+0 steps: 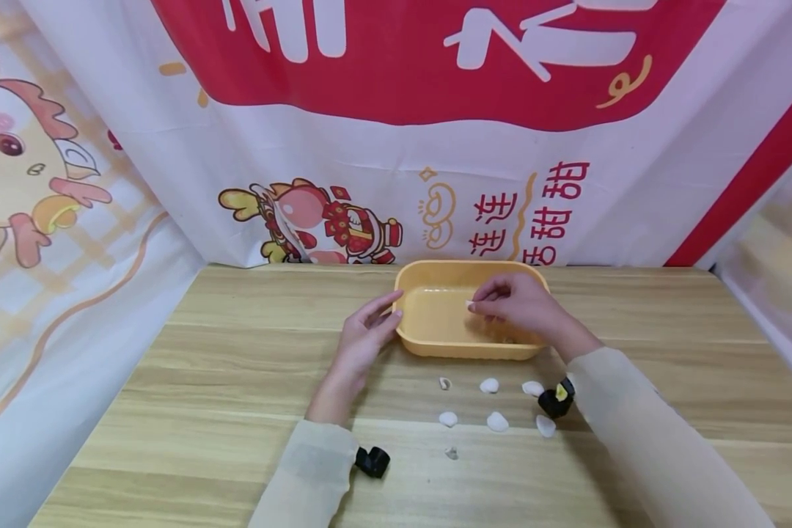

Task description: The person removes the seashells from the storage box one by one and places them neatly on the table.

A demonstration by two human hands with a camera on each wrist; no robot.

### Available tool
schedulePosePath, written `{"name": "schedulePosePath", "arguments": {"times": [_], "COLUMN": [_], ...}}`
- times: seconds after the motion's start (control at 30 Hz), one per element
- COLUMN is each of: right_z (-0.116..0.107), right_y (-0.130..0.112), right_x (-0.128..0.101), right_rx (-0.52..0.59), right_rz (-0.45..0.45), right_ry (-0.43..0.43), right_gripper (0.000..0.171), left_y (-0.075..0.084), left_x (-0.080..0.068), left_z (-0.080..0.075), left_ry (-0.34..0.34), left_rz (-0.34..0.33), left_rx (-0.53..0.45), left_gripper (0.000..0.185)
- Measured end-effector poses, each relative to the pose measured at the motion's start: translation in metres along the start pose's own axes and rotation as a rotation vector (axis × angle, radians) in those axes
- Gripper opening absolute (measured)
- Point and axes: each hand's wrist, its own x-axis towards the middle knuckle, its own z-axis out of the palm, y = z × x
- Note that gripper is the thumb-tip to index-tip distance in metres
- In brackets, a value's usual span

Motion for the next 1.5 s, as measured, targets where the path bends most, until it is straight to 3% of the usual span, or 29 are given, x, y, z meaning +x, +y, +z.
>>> {"name": "schedulePosePath", "arguments": {"times": [0.53, 0.93, 1.2, 1.37, 1.5], "right_z": [-0.004, -0.009, -0.012, -0.009, -0.002], "right_y": [-0.022, -0.032, -0.028, -0.017, -0.002], "right_x": [-0.028, -0.059, -0.077, -0.089, -0.097], "right_rx": [0.137, 0.365, 0.384, 0.374, 0.382], "right_rz": [0.009, -0.097, -0.137, -0.128, -0.128], "right_ry": [0.044, 0.003, -0.031, -0.077, -0.221], "right_gripper": [0.033, 0.014, 0.011, 0.008, 0.01], "left_y": [-0.001, 0.0, 0.001, 0.0, -0.001], "left_x": [0.0, -0.001, -0.001, -0.001, -0.001], "left_z": [0.0, 0.0, 0.001, 0.001, 0.002], "left_ry": [-0.001, 0.0, 0.0, -0.012, -0.013], "left_rz": [0.009, 0.001, 0.006, 0.034, 0.04], "left_rx": [-0.017, -0.005, -0.009, -0.012, -0.02], "left_gripper": [0.037, 0.037, 0.036, 0.04, 0.04]}}
